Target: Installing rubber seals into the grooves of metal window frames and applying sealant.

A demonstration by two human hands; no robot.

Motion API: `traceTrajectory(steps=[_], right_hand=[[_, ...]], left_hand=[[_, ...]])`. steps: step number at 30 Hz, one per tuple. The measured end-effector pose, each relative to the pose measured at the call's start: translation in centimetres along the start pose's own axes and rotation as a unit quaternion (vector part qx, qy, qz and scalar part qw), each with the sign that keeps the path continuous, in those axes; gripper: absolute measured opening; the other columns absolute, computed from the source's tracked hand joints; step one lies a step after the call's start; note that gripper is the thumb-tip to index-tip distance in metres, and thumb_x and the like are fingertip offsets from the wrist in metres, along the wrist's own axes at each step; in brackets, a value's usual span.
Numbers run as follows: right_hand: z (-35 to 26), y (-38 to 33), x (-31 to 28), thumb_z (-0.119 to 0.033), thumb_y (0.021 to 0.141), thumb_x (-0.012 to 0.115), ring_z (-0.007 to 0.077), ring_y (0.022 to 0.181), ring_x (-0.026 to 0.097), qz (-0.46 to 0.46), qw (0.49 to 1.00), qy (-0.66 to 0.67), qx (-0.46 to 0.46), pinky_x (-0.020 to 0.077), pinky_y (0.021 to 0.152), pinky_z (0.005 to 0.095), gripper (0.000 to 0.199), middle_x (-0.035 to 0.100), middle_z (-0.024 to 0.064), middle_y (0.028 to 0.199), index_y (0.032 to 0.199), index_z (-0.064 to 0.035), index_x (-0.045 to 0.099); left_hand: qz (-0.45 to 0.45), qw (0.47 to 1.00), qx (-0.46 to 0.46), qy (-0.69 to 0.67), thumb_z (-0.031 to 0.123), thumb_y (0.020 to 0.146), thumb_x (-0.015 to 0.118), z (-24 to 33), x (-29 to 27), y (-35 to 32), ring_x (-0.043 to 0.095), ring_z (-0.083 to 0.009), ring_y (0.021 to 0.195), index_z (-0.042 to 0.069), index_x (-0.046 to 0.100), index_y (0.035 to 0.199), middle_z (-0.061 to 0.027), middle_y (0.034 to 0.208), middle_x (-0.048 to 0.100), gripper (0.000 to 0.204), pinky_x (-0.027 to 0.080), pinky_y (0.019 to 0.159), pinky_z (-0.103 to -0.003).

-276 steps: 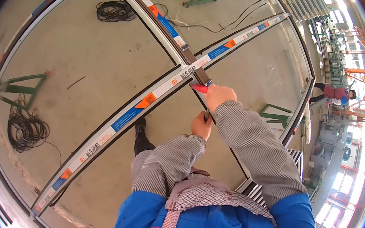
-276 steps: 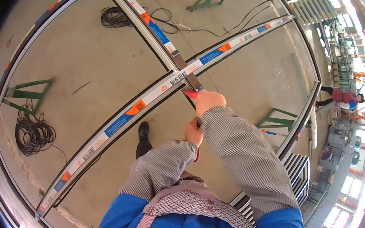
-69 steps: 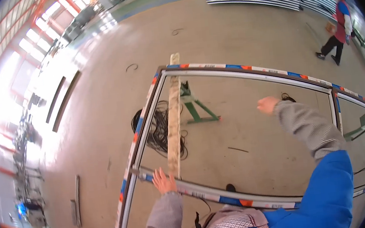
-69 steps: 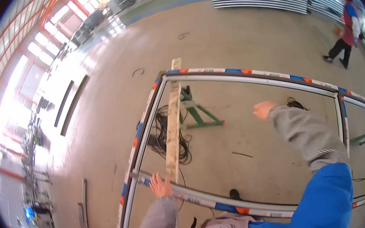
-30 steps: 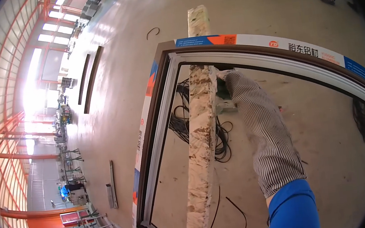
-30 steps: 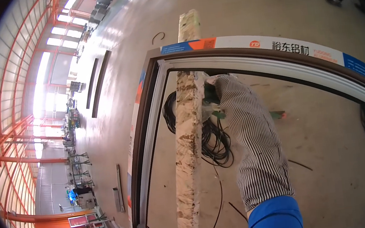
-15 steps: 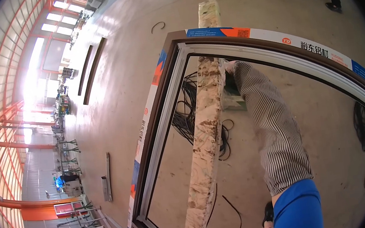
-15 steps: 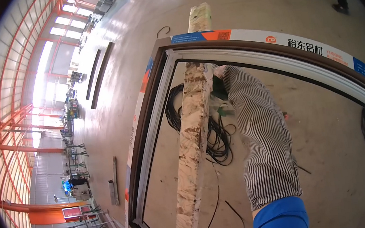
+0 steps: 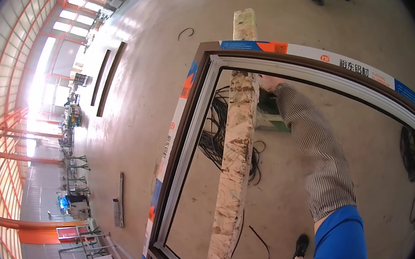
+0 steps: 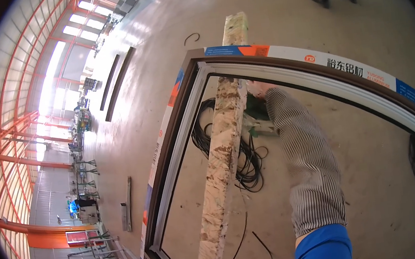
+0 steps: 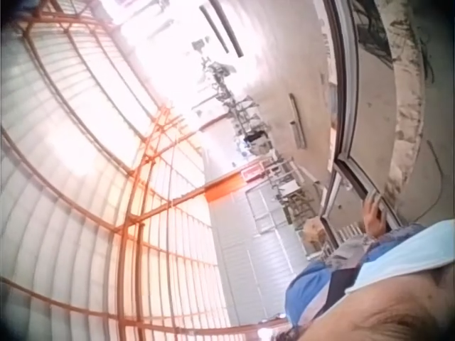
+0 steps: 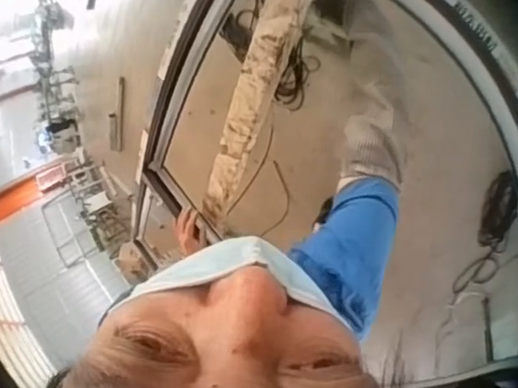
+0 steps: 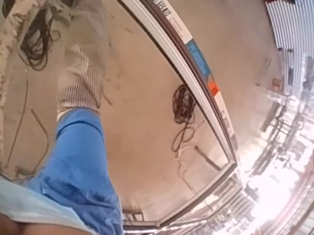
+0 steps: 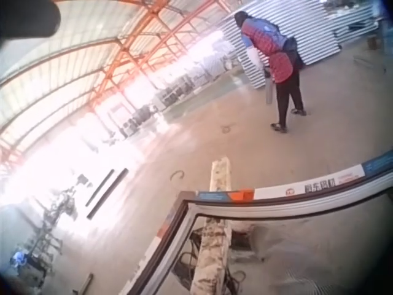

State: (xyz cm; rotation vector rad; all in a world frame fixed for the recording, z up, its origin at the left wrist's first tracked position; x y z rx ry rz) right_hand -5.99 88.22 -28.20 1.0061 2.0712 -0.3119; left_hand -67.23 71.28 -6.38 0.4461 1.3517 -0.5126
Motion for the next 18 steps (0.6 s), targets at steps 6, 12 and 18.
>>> traceTrajectory(steps=[6, 12, 18], right_hand=[[9.6, -3.0, 2.7, -0.025, 0.087, 0.048, 0.0235, 0.074, 0.060, 0.269, 0.950, 0.157, -0.009, 0.0489, 0.066, 0.0345, 0.028, 0.061, 0.0126, 0.086, 0.097, -0.0001, 0.056], [4.4, -12.8, -4.2, -0.022, 0.090, 0.046, 0.0115, 0.052, 0.055, 0.233, 0.832, 0.464, 0.194, 0.0451, 0.045, 0.0241, 0.024, 0.057, 0.0054, 0.068, 0.089, 0.0000, 0.057], [-1.6, -25.1, -10.4, -0.020, 0.089, 0.049, 0.0116, 0.054, 0.057, 0.170, 0.887, 0.405, 0.142, 0.0464, 0.048, 0.0252, 0.023, 0.060, 0.0055, 0.069, 0.087, 0.0017, 0.057]], left_hand=[[0.002, 0.999, -0.007, -0.039, 0.010, 0.076, 0.060, 0.4, 0.6, 0.3, 0.044, -0.0342, 0.115, 0.003, 0.057, 0.109, -0.0162, 0.120, 0.051, 0.035, 0.024, 0.102, -0.048], [0.013, 0.999, -0.006, -0.035, 0.016, 0.080, 0.059, -0.6, 0.5, -0.1, 0.043, -0.0326, 0.117, 0.003, 0.056, 0.112, -0.0139, 0.122, 0.050, 0.034, 0.025, 0.101, -0.047], [0.034, 0.999, 0.024, -0.016, 0.029, 0.082, 0.058, -1.9, 0.4, -0.9, 0.041, -0.0320, 0.118, 0.006, 0.055, 0.114, -0.0134, 0.124, 0.049, 0.040, 0.023, 0.102, -0.048]])
Point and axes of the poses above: each hand's wrist, its own y-axis towards the middle knuckle, its own x-axis out of the palm, z = x × y, the point moved 1 cm from there along y, towards the middle knuckle
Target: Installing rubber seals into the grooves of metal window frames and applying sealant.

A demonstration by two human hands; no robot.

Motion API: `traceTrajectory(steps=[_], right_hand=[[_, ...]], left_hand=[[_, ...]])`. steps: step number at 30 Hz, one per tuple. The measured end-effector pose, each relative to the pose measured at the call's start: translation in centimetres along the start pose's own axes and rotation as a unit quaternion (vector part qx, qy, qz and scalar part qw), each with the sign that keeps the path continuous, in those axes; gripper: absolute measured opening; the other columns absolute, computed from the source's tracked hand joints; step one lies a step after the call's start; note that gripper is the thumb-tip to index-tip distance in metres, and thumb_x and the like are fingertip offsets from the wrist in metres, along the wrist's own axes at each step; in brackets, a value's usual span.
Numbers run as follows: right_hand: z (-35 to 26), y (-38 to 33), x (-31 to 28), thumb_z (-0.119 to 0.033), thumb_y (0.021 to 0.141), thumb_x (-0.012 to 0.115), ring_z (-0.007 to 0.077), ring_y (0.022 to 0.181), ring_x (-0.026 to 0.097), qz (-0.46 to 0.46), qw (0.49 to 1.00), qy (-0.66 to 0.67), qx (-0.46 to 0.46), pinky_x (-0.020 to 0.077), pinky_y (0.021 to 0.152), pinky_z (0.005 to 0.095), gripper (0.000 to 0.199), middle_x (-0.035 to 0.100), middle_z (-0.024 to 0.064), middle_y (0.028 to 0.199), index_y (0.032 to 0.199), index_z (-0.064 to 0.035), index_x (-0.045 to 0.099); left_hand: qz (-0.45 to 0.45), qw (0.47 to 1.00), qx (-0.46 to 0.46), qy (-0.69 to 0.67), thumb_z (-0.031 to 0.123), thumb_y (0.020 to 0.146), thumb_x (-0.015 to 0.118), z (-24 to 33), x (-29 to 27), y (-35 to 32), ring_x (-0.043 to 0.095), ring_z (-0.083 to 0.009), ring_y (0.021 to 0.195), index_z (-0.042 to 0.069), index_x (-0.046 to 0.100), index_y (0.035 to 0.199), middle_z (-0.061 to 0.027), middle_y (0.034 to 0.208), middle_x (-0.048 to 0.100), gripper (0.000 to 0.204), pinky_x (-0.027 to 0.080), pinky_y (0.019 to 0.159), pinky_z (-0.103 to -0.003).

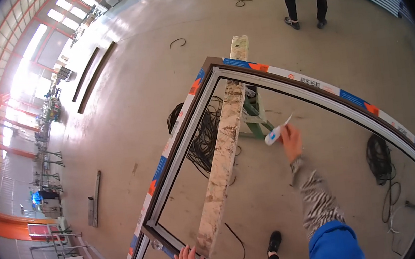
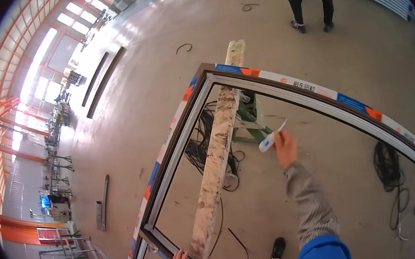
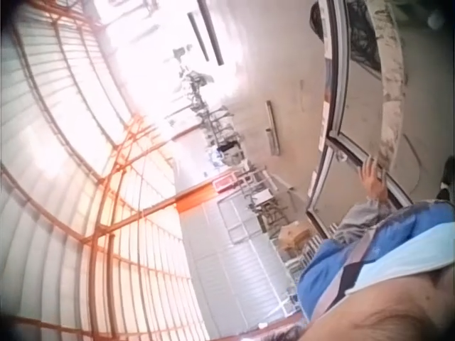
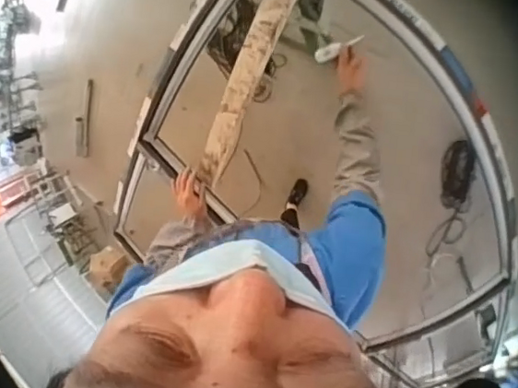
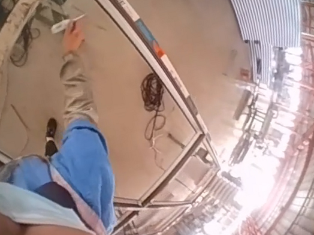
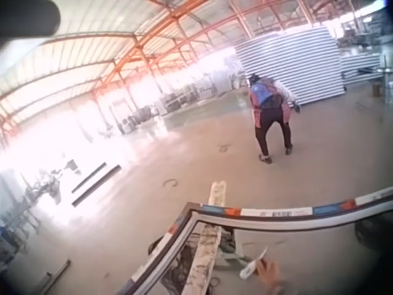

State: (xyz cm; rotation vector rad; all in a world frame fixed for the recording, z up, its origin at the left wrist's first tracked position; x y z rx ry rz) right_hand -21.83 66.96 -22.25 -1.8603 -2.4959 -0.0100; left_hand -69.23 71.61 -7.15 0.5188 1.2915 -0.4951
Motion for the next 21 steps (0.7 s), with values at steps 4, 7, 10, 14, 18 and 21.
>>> traceTrajectory(steps=[4, 7, 10, 14, 18, 21], right_hand=[[-10.9, -10.2, -0.5, -0.014, 0.087, 0.051, 0.0093, 0.064, 0.059, -0.163, 0.985, -0.048, -0.006, 0.0488, 0.056, 0.0243, 0.017, 0.062, 0.0056, 0.074, 0.090, 0.0022, 0.058], [-17.9, -17.2, 0.4, -0.011, 0.088, 0.050, 0.0077, 0.066, 0.058, -0.276, 0.961, 0.008, 0.019, 0.0483, 0.059, 0.0225, 0.016, 0.063, 0.0042, 0.077, 0.092, 0.0023, 0.058], [-23.4, -23.3, 2.0, -0.009, 0.089, 0.048, 0.0065, 0.067, 0.057, -0.365, 0.930, 0.005, 0.053, 0.0474, 0.060, 0.0207, 0.015, 0.063, 0.0030, 0.079, 0.093, 0.0019, 0.058], [-26.9, -30.6, 6.2, -0.008, 0.089, 0.048, 0.0061, 0.069, 0.056, -0.461, 0.885, -0.020, 0.066, 0.0465, 0.060, 0.0202, 0.015, 0.063, 0.0037, 0.081, 0.094, 0.0020, 0.058], [-27.5, -37.0, 9.6, -0.007, 0.089, 0.047, 0.0063, 0.068, 0.053, -0.516, 0.852, -0.041, 0.072, 0.0459, 0.061, 0.0214, 0.017, 0.059, 0.0021, 0.079, 0.097, 0.0024, 0.057], [-27.3, -42.2, 12.4, -0.007, 0.089, 0.045, 0.0077, 0.076, 0.052, -0.490, 0.869, -0.053, 0.043, 0.0451, 0.066, 0.0223, 0.020, 0.055, 0.0039, 0.091, 0.105, 0.0015, 0.054]], left_hand=[[-0.010, 1.000, -0.010, -0.027, 0.021, 0.073, 0.058, -0.4, -0.5, -0.7, 0.040, -0.0320, 0.118, 0.006, 0.054, 0.112, -0.0137, 0.122, 0.049, 0.041, 0.019, 0.104, -0.048], [0.035, 0.998, 0.000, -0.060, 0.019, 0.072, 0.058, -1.1, -0.6, -1.2, 0.042, -0.0314, 0.116, 0.007, 0.055, 0.111, -0.0121, 0.119, 0.051, 0.041, 0.021, 0.103, -0.048], [0.033, 0.994, 0.022, -0.098, 0.015, 0.075, 0.055, -1.1, -1.7, -1.2, 0.042, -0.0315, 0.116, 0.007, 0.054, 0.112, -0.0120, 0.119, 0.051, 0.038, 0.022, 0.103, -0.047], [0.013, 0.901, 0.021, -0.433, 0.011, 0.083, 0.050, -1.3, -3.7, -1.6, 0.046, -0.0259, 0.114, 0.005, 0.048, 0.119, -0.0108, 0.116, 0.053, 0.036, 0.034, 0.096, -0.039], [-0.126, 0.603, -0.050, -0.786, 0.012, 0.089, 0.048, 0.3, -11.7, -4.4, 0.049, -0.0148, 0.107, 0.003, 0.036, 0.128, -0.0073, 0.111, 0.054, 0.042, 0.044, 0.085, -0.029], [-0.052, 0.610, -0.136, -0.779, 0.012, 0.089, 0.051, -3.4, -11.1, -7.1, 0.050, -0.0105, 0.100, 0.003, 0.035, 0.128, -0.0052, 0.109, 0.053, 0.043, 0.046, 0.079, -0.026]])
Point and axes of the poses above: each hand's wrist, its own y-axis towards the middle knuckle, its own x-axis out of the palm, z = x × y, the point moved 1 cm from there along y, towards the middle knuckle
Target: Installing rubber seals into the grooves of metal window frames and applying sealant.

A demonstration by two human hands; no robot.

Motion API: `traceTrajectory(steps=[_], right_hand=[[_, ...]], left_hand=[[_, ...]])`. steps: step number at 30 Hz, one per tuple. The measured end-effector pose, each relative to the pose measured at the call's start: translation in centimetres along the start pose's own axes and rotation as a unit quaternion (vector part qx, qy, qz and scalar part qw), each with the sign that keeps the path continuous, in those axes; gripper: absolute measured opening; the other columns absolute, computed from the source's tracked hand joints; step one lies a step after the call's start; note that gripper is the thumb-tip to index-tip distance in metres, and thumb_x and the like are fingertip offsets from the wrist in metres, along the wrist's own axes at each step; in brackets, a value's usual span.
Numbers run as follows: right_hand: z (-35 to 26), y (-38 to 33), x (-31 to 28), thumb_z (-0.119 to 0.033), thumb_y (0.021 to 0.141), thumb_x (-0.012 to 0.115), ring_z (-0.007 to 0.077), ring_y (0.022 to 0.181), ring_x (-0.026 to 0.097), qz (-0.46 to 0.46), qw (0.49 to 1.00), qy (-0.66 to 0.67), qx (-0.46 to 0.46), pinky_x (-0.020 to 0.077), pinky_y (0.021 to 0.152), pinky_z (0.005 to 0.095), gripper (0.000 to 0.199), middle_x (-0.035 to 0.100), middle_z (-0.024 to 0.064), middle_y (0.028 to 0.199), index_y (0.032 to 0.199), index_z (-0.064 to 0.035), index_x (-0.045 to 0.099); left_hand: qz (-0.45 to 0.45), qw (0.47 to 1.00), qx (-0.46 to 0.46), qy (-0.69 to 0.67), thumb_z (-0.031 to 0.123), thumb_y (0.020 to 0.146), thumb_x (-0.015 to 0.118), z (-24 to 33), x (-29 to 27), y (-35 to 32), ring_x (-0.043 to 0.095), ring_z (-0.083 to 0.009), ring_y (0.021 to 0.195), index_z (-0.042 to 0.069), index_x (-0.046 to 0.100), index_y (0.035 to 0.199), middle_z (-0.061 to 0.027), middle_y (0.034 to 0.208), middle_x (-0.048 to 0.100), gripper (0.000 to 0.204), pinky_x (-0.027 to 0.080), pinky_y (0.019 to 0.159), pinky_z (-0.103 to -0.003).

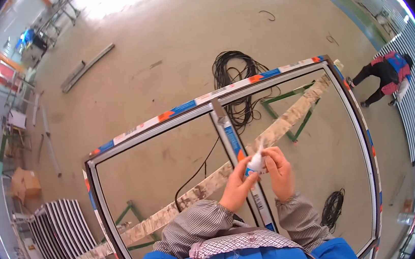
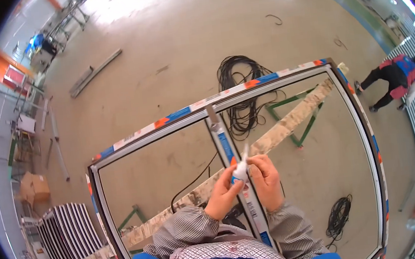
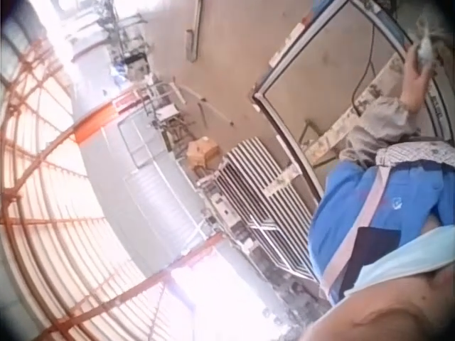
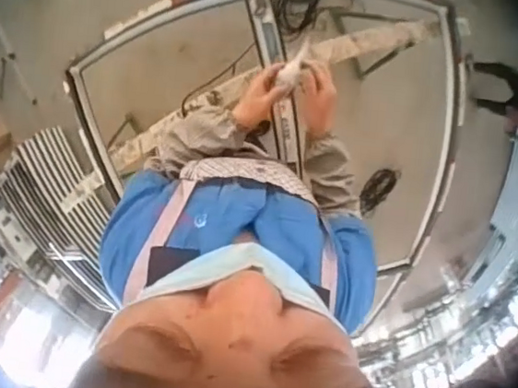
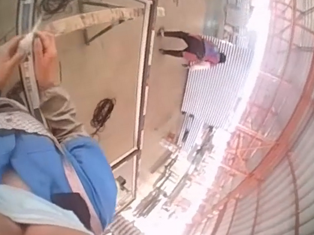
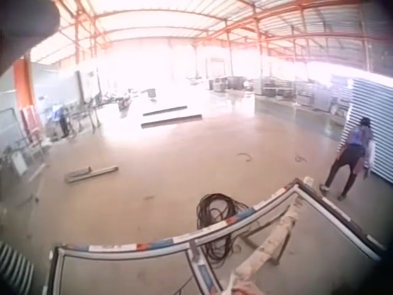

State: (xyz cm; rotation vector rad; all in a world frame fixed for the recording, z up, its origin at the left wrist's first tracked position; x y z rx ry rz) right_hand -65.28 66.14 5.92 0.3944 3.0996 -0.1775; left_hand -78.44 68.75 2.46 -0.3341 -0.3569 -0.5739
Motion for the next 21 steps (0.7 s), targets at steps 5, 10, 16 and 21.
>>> traceTrajectory(steps=[5, 10, 16, 21], right_hand=[[4.8, -1.0, 9.0, -0.002, 0.087, 0.047, 0.0107, 0.087, 0.053, 0.016, 0.998, 0.048, 0.023, 0.0454, 0.074, 0.0222, 0.037, 0.050, 0.0068, 0.109, 0.124, -0.0001, 0.040], [6.3, 1.1, 12.9, -0.003, 0.088, 0.048, 0.0076, 0.078, 0.053, 0.020, 0.997, 0.010, 0.077, 0.0447, 0.065, 0.0197, 0.028, 0.055, 0.0044, 0.095, 0.116, -0.0005, 0.045], [8.6, 8.0, 9.9, -0.011, 0.083, 0.057, 0.0129, 0.068, 0.055, 0.126, 0.932, -0.340, -0.028, 0.0457, 0.061, 0.0266, 0.022, 0.059, 0.0065, 0.079, 0.100, 0.0014, 0.054], [9.1, 12.4, 10.2, -0.013, 0.078, 0.062, 0.0209, 0.068, 0.060, 0.192, 0.871, -0.440, -0.105, 0.0470, 0.061, 0.0313, 0.024, 0.061, 0.0134, 0.079, 0.098, -0.0013, 0.057]], left_hand=[[0.157, 0.976, 0.043, -0.144, 0.016, 0.087, 0.056, 0.5, -5.5, -1.0, 0.054, -0.0090, 0.086, 0.004, 0.044, 0.116, -0.0043, 0.104, 0.054, 0.033, 0.045, 0.071, -0.023], [0.204, 0.956, -0.064, -0.200, 0.017, 0.086, 0.058, -1.2, -9.2, -0.3, 0.049, -0.0106, 0.099, 0.003, 0.047, 0.114, -0.0036, 0.108, 0.053, 0.033, 0.044, 0.078, -0.026], [0.248, 0.955, 0.007, 0.164, 0.014, 0.080, 0.057, -4.9, -15.2, -3.2, 0.043, -0.0230, 0.113, 0.005, 0.049, 0.116, -0.0096, 0.117, 0.051, 0.037, 0.032, 0.095, -0.036], [0.233, 0.850, 0.002, 0.473, 0.011, 0.070, 0.059, -4.7, -20.9, -9.0, 0.040, -0.0313, 0.113, 0.005, 0.053, 0.111, -0.0121, 0.118, 0.050, 0.042, 0.028, 0.096, -0.041]])
Point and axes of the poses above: each hand's wrist, its own y-axis towards the middle knuckle, its own x-axis out of the palm, z = x × y, the point moved 1 cm from there along y, towards the middle knuckle
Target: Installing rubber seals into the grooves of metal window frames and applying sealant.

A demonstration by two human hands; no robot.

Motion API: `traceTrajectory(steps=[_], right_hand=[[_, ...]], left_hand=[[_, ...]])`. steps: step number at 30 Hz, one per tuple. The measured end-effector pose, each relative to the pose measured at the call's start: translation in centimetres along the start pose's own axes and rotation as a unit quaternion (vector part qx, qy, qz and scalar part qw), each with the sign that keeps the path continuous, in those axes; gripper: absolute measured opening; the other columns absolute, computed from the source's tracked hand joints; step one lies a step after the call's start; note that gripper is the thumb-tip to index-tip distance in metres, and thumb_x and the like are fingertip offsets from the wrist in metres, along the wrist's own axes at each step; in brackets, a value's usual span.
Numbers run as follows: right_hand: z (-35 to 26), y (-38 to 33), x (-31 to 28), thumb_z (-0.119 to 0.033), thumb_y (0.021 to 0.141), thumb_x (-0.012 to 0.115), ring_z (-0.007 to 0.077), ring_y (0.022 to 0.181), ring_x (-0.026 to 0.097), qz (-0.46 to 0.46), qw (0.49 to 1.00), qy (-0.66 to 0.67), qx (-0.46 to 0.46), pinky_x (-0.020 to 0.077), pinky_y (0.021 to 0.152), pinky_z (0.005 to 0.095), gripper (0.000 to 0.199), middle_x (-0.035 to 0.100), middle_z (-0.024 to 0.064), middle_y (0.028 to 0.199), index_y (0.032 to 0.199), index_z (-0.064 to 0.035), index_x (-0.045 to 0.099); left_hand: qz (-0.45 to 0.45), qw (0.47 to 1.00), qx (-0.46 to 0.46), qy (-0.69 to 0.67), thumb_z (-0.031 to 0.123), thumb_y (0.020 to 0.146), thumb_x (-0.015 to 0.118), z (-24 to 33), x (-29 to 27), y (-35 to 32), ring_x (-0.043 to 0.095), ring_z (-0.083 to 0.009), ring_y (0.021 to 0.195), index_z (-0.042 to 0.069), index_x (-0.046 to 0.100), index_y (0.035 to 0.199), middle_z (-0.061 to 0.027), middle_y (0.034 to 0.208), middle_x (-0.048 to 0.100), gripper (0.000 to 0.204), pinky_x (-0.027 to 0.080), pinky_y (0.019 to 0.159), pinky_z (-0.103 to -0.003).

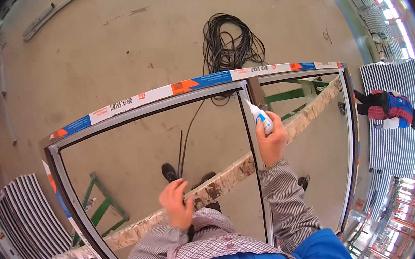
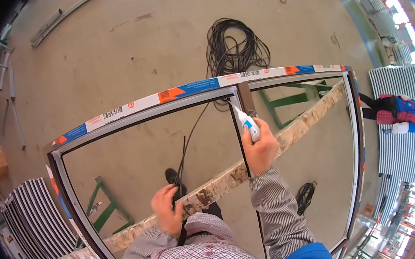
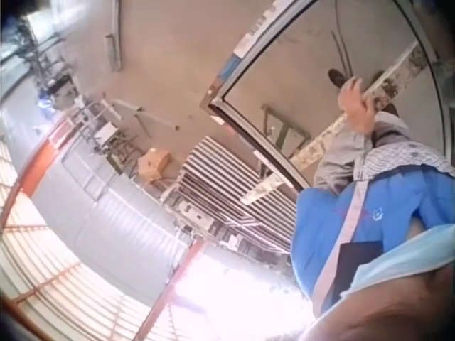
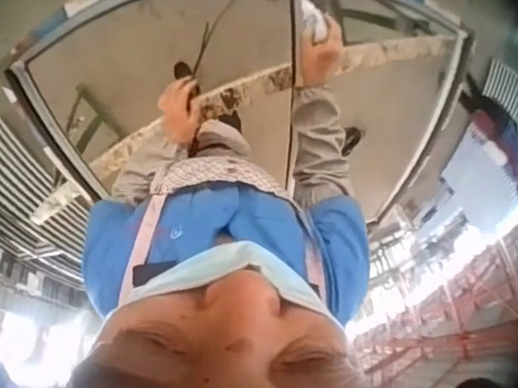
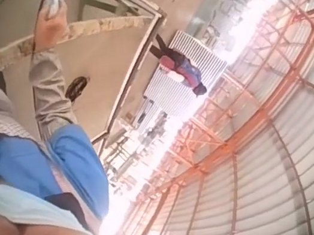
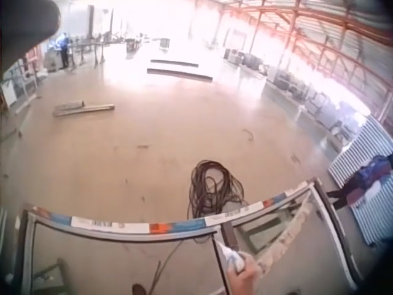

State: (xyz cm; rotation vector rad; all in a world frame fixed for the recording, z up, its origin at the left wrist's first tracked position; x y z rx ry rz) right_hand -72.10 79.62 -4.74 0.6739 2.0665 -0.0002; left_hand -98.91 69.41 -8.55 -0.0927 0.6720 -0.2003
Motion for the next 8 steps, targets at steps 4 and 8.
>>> traceTrajectory(steps=[4, 8], right_hand=[[0.0, 1.1, 1.4, -0.015, 0.074, 0.065, 0.0313, 0.067, 0.062, 0.011, 0.999, -0.041, -0.033, 0.0483, 0.059, 0.0378, 0.027, 0.063, 0.0156, 0.078, 0.098, -0.0049, 0.058], [0.9, 0.9, 2.6, -0.016, 0.074, 0.065, 0.0320, 0.069, 0.062, 0.018, 0.999, -0.030, -0.041, 0.0483, 0.059, 0.0379, 0.030, 0.063, 0.0161, 0.080, 0.100, -0.0050, 0.056]], left_hand=[[-0.008, 0.991, -0.021, 0.133, 0.013, 0.069, 0.060, -5.3, -2.6, -2.3, 0.040, -0.0326, 0.111, 0.005, 0.050, 0.113, -0.0126, 0.118, 0.048, 0.046, 0.026, 0.096, -0.045], [-0.020, 0.982, -0.045, 0.180, 0.015, 0.068, 0.062, -7.6, -2.7, -3.5, 0.040, -0.0332, 0.111, 0.006, 0.050, 0.114, -0.0135, 0.119, 0.047, 0.048, 0.025, 0.096, -0.045]])
Point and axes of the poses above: each hand's wrist, its own y-axis towards the middle knuckle, its own x-axis out of the palm, z = x × y, the point moved 1 cm from there along y, towards the middle knuckle
